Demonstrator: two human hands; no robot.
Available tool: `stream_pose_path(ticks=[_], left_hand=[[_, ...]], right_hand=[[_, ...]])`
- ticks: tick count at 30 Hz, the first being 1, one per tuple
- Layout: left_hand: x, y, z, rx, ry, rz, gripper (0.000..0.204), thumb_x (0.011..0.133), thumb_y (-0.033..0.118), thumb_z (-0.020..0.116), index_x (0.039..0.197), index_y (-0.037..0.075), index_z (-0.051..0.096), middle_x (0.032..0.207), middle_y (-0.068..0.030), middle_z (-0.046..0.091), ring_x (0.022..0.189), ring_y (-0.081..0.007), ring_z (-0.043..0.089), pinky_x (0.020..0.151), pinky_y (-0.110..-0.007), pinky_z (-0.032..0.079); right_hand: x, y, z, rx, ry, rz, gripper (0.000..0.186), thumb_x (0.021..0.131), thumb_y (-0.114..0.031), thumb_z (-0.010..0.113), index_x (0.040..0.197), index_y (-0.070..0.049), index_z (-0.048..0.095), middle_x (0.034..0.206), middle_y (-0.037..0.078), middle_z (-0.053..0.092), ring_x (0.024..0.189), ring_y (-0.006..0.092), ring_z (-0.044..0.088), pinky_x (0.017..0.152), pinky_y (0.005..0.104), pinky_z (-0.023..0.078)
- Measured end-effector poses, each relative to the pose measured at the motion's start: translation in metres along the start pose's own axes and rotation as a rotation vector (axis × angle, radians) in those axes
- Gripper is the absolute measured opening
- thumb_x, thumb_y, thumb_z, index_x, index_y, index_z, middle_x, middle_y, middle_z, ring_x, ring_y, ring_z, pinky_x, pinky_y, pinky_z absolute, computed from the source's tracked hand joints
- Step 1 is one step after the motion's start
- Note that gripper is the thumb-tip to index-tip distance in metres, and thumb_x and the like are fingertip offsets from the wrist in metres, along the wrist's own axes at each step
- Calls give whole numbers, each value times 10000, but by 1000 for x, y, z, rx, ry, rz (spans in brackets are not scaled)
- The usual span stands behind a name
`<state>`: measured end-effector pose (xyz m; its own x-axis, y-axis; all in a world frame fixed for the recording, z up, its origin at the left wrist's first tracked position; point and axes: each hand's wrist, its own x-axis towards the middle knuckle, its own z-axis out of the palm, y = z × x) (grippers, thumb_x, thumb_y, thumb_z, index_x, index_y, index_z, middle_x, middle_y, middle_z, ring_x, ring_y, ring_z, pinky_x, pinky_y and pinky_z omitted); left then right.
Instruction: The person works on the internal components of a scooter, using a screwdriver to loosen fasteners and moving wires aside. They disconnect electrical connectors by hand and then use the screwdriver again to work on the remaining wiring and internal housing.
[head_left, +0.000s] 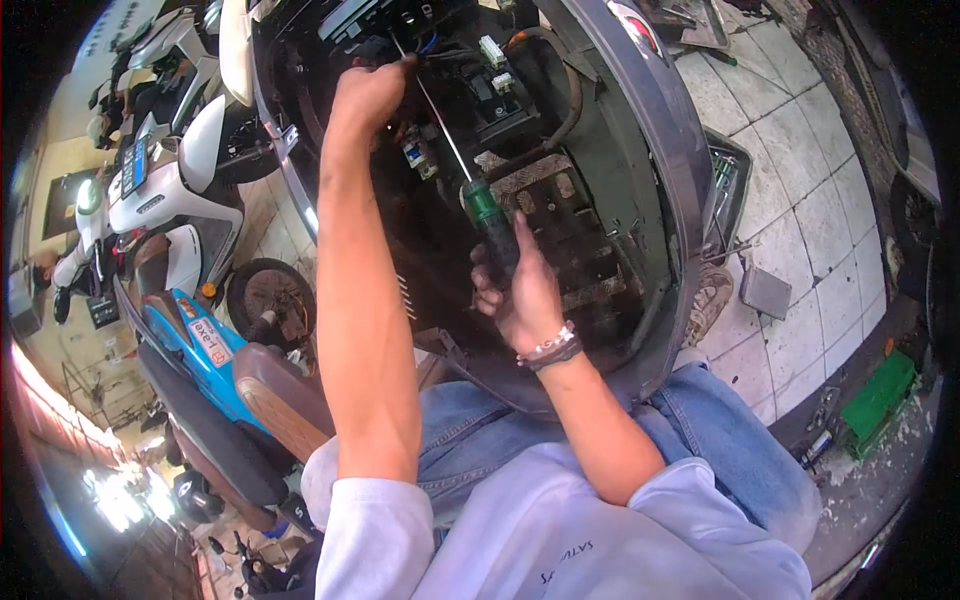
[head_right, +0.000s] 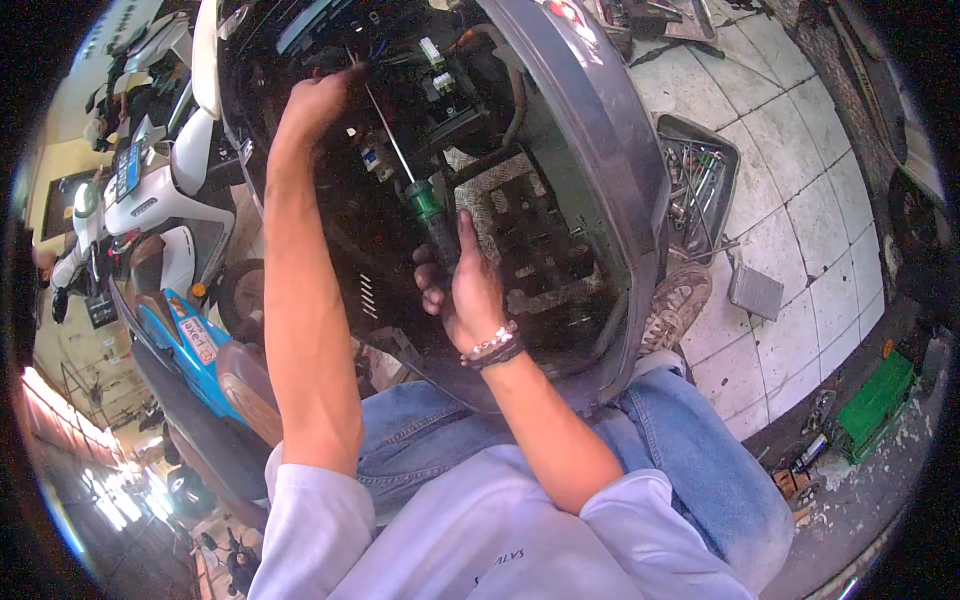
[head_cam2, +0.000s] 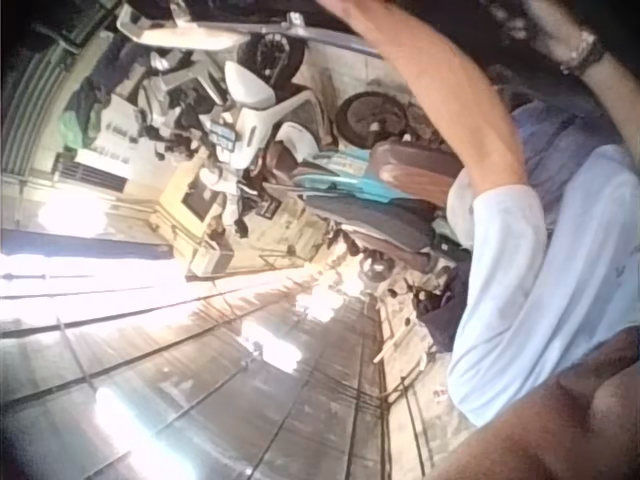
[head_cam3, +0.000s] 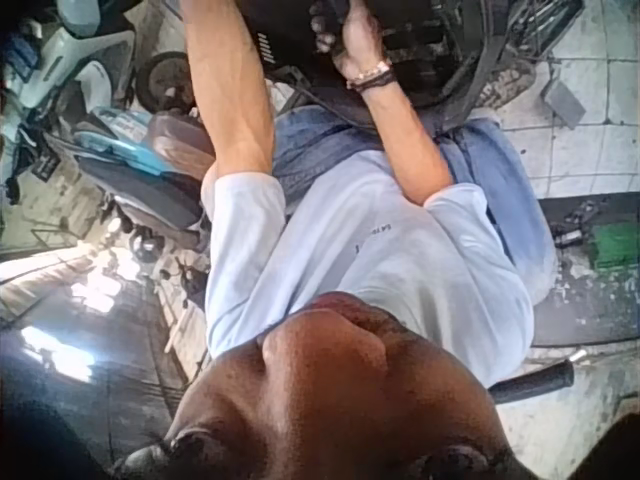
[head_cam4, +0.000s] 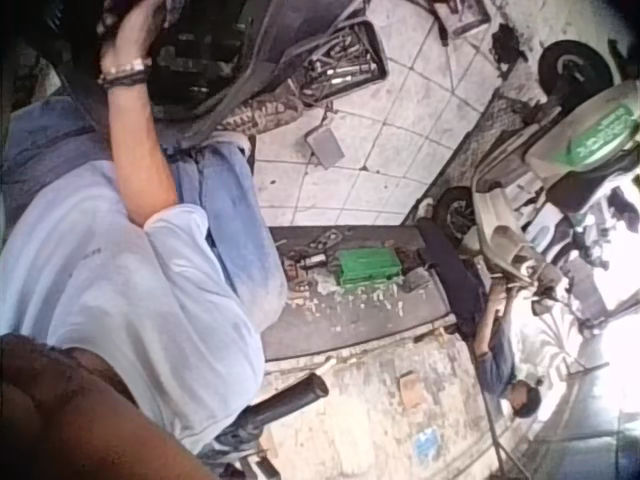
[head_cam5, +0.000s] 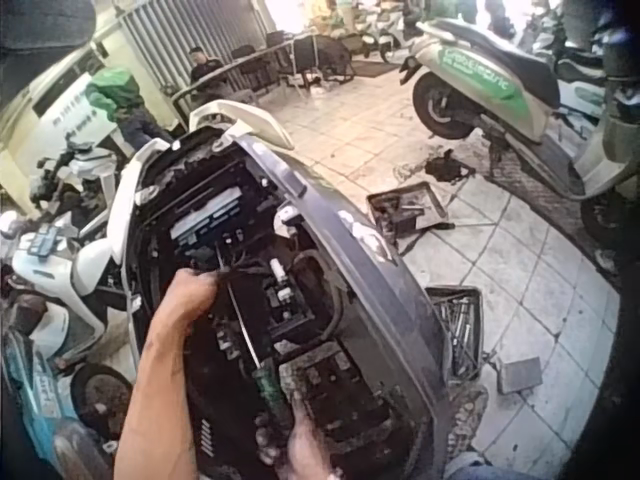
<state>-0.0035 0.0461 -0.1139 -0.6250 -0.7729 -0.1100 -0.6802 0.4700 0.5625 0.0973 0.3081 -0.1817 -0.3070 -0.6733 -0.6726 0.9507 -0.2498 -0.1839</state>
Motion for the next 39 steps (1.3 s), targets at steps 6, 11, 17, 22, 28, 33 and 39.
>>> stream_pose_path(ticks=[6,11,17,22,28,33,39], left_hand=[[-15,18,8,-15,-27,-47,594,798,455,868,1024,-84,760,976,-140,770,888,-190,694,810,-343,523],[6,-6,13,-2,176,34,658,810,481,826,1057,-122,734,1014,-249,759,940,-321,748,861,-385,547],[-14,1,23,32,272,-64,463,765,375,842,1110,70,789,1145,-240,742,1097,-402,707,951,-467,539],[-24,5,24,100,304,-26,412,778,351,853,1064,60,797,1085,-239,752,1056,-416,712,935,-470,546],[-19,-7,36,106,439,142,411,815,337,817,1062,11,780,1008,-275,744,1006,-443,717,882,-478,546],[-24,8,41,-68,393,157,373,830,300,788,1044,-5,777,947,-249,756,922,-421,741,846,-451,544],[-19,3,43,-177,471,197,350,826,291,802,962,-31,789,824,-189,769,788,-238,742,755,-377,539]], right_hand=[[34,31,-8,-667,523,-1307,517,925,-556,740,1042,-64,635,651,13,593,488,74,506,449,259,399],[-13,13,19,-242,107,-381,407,918,-450,778,936,-85,600,622,-28,519,464,65,471,400,244,357],[3,5,-6,-88,116,-461,377,946,-384,727,1060,-72,550,709,-8,520,501,67,463,414,232,352],[-5,-7,-1,-154,164,-566,487,972,-420,720,1183,-33,512,721,-20,520,499,47,447,414,224,356],[-5,-1,4,-201,175,-618,390,995,-399,690,1133,-65,542,819,-4,578,519,52,464,413,224,355],[14,10,-12,-381,283,-760,386,999,-424,682,1087,-73,547,771,-17,566,492,47,440,403,223,338],[-5,5,-3,-66,-10,-277,490,1018,-542,604,1032,-53,585,641,-30,452,450,64,378,389,233,296]])
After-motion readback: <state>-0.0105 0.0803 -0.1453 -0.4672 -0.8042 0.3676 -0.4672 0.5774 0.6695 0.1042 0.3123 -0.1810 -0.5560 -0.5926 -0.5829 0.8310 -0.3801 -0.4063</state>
